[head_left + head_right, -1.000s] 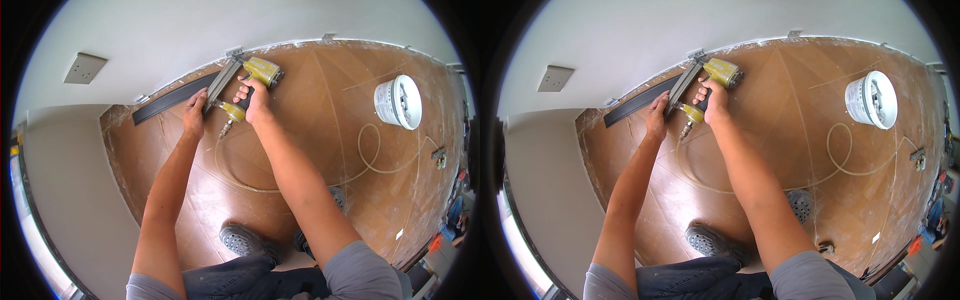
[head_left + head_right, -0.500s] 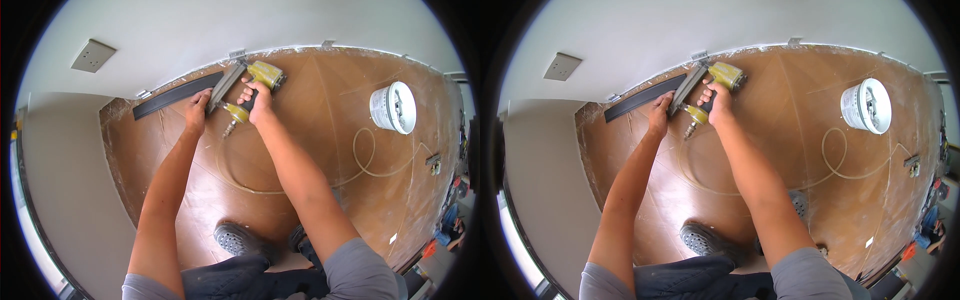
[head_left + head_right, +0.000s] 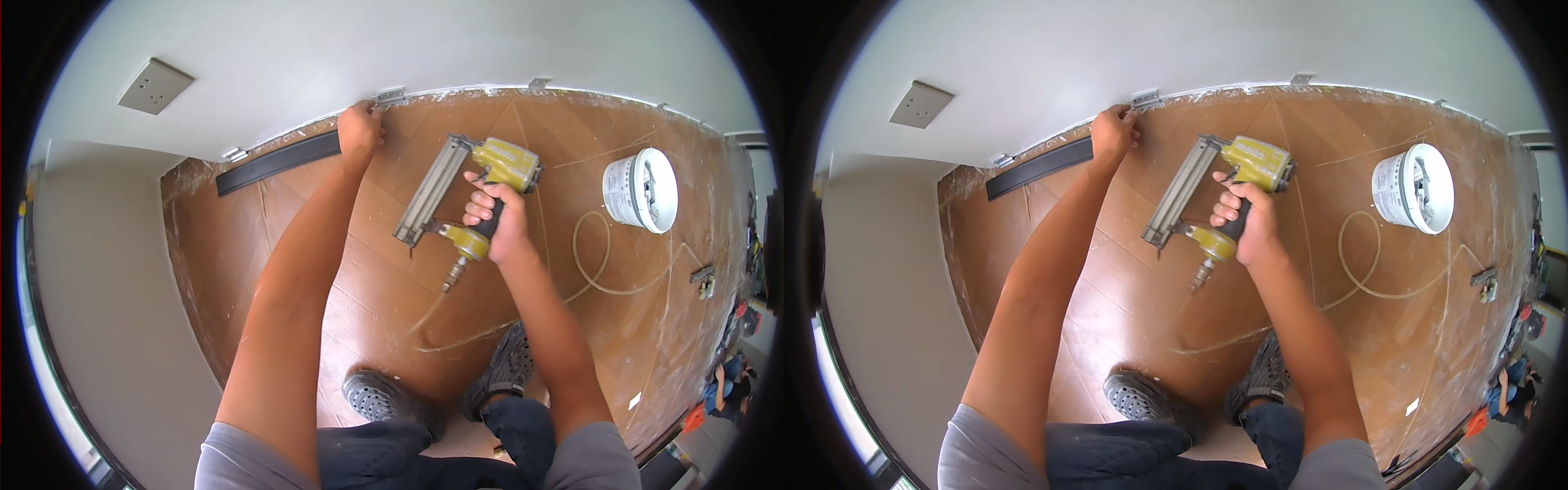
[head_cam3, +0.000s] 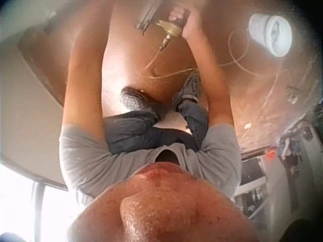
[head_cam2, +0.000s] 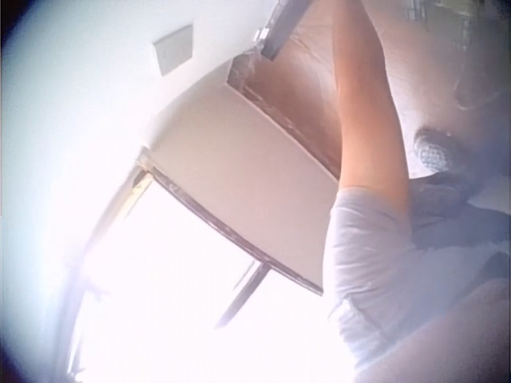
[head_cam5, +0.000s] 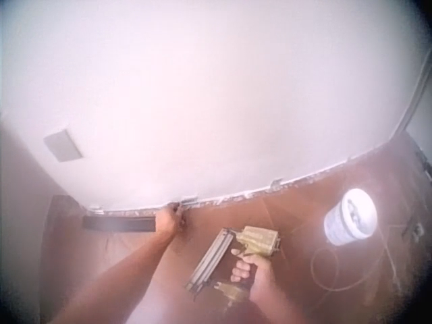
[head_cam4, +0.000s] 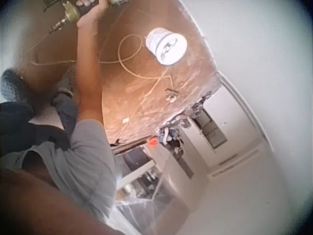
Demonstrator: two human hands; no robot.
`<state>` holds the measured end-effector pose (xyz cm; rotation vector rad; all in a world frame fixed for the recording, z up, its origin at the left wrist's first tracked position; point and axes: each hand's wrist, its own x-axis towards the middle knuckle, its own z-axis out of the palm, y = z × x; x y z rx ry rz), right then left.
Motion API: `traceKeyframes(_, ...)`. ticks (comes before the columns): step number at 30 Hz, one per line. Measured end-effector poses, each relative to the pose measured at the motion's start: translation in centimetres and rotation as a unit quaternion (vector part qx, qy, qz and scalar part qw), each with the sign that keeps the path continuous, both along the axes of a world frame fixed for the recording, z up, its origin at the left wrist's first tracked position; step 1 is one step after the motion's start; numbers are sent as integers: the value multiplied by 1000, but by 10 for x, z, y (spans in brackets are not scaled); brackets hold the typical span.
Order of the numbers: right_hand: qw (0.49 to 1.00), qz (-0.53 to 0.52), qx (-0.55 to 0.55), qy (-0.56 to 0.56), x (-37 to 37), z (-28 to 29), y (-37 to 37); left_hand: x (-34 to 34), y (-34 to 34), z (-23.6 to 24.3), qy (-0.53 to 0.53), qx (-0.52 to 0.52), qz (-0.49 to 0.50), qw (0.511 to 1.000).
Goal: Installing black baseboards along the bottom of a wall using a nail gun and hammer.
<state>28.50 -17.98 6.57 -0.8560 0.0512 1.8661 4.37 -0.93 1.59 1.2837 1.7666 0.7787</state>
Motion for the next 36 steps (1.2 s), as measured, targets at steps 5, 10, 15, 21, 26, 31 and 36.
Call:
traceKeyframes(5, 994, 77, -17, -81, 56, 53, -6, 9, 16, -1, 247, 20, -36, 968)
traceKeyframes(10, 923, 203, -33, -324, 132, 152, -29, 9, 19, -13, 337, 82, -31, 937)
traceKeyframes(15, 735, 406, -37, -542, 199, 235, -73, 11, 16, -15, 366, 114, -43, 922)
traceKeyframes(21, 415, 517, 73, -745, 248, 222, -231, 5, 15, -27, 294, 20, -57, 954)
traceKeyframes(26, 459, 402, -17, -792, 247, 106, -330, -45, 5, -32, 367, 90, -213, 901)
traceKeyframes(31, 454, 276, -11, -847, 236, 16, -372, -128, -24, -25, 423, 183, -277, 843)
traceKeyframes(36, 524, 188, -23, -830, 233, -24, -347, -169, -42, -14, 382, 81, -322, 863)
